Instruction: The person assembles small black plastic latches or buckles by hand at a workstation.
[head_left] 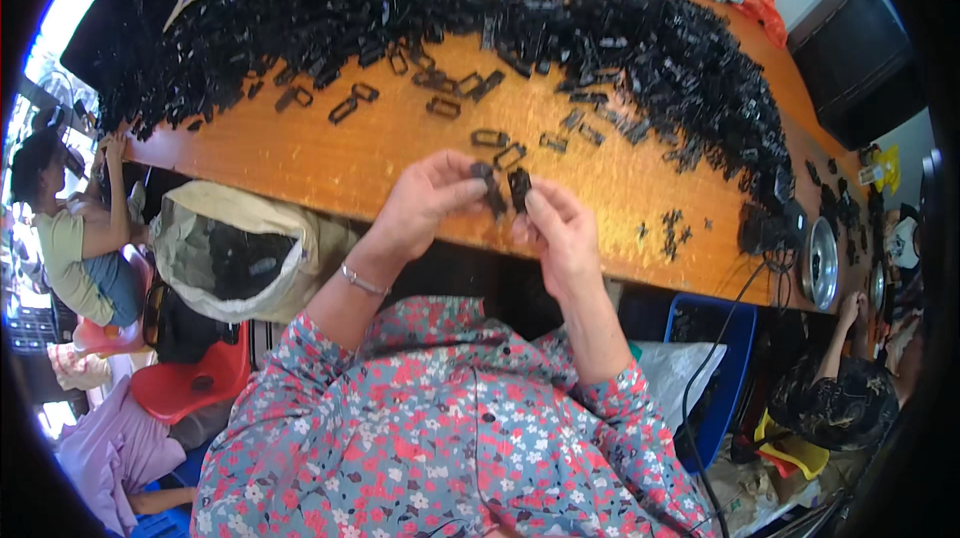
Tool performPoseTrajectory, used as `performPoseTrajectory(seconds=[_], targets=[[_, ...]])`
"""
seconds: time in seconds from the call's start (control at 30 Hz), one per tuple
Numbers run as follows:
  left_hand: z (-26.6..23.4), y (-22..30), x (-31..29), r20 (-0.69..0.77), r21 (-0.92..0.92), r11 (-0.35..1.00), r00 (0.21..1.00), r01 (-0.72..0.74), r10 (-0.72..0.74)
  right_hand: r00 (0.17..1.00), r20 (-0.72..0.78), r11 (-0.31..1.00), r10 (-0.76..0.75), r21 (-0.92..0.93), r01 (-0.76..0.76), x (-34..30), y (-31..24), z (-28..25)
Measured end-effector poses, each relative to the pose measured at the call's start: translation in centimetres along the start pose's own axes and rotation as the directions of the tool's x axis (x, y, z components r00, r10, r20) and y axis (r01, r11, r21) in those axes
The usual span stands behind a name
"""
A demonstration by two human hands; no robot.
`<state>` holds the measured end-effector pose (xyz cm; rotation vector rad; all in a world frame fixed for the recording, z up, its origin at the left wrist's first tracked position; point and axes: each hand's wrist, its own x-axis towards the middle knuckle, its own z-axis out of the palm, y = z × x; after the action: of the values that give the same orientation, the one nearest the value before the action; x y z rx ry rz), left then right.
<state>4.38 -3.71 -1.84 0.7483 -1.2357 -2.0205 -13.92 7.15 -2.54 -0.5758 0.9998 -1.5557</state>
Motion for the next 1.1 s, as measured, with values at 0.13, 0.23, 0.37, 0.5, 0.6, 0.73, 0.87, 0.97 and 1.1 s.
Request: performPoseTrajectory(seconds=[0.13, 0.23, 0.37, 0.5, 0.6, 0.73, 0.87, 0.97, 1.1], targets=[[0.3, 0.9, 0.2, 0.039, 0.043, 0.999, 0.999, -0.022, 0.021, 0.992, 0.015, 0.968, -0.122, -0.219, 0.123, 0.6, -0.1, 0.6], [0.8, 1.2, -0.3, 0.043, 0.05, 0.997, 0.998, -0.054, 0.052, 0.99, 0.039, 0.888, -0.134, -0.439, 0.138, 0.2, -0.2, 0.6], [1.3, 1.3, -1.0, 0.019, 0.115, 0.993, 0.999, -0.028, 0.026, 0.983, 0.045, 0.724, -0.179, -0.67, 0.163, -0.2, -0.6, 1.1], [2.9, 0.6, -2.0, 0.0, 0.162, 0.971, 0.984, -0.176, 0.178, 0.955, 0.102, 0.534, -0.278, -0.811, 0.241, -0.4, -0.8, 2.0], [4.0, 0.0, -2.6, 0.001, 0.261, 0.928, 0.961, -0.266, 0.275, 0.913, 0.143, 0.443, -0.381, -0.839, 0.317, -0.4, -0.3, 2.7], [4.8, 0.7, -3.3, -0.012, 0.314, 0.913, 0.961, -0.26, 0.277, 0.932, 0.066, 0.529, -0.356, -0.808, 0.259, 0.1, 0.6, 2.5], [4.3, 0.9, -3.2, -0.022, 0.377, 0.885, 0.952, -0.275, 0.305, 0.929, 0.14, 0.679, -0.342, -0.646, 0.348, 1.0, 2.1, 1.9], [3.0, 0.6, -2.9, -0.005, 0.464, 0.838, 0.946, -0.286, 0.325, 0.968, 0.155, 0.908, -0.199, -0.341, 0.241, 0.6, 2.4, 2.3], [2.0, 1.6, -2.8, -0.039, 0.176, 0.972, 0.986, -0.153, 0.163, 0.984, 0.179, 0.905, 0.0, -0.419, 0.076, -0.9, 0.8, 2.8]])
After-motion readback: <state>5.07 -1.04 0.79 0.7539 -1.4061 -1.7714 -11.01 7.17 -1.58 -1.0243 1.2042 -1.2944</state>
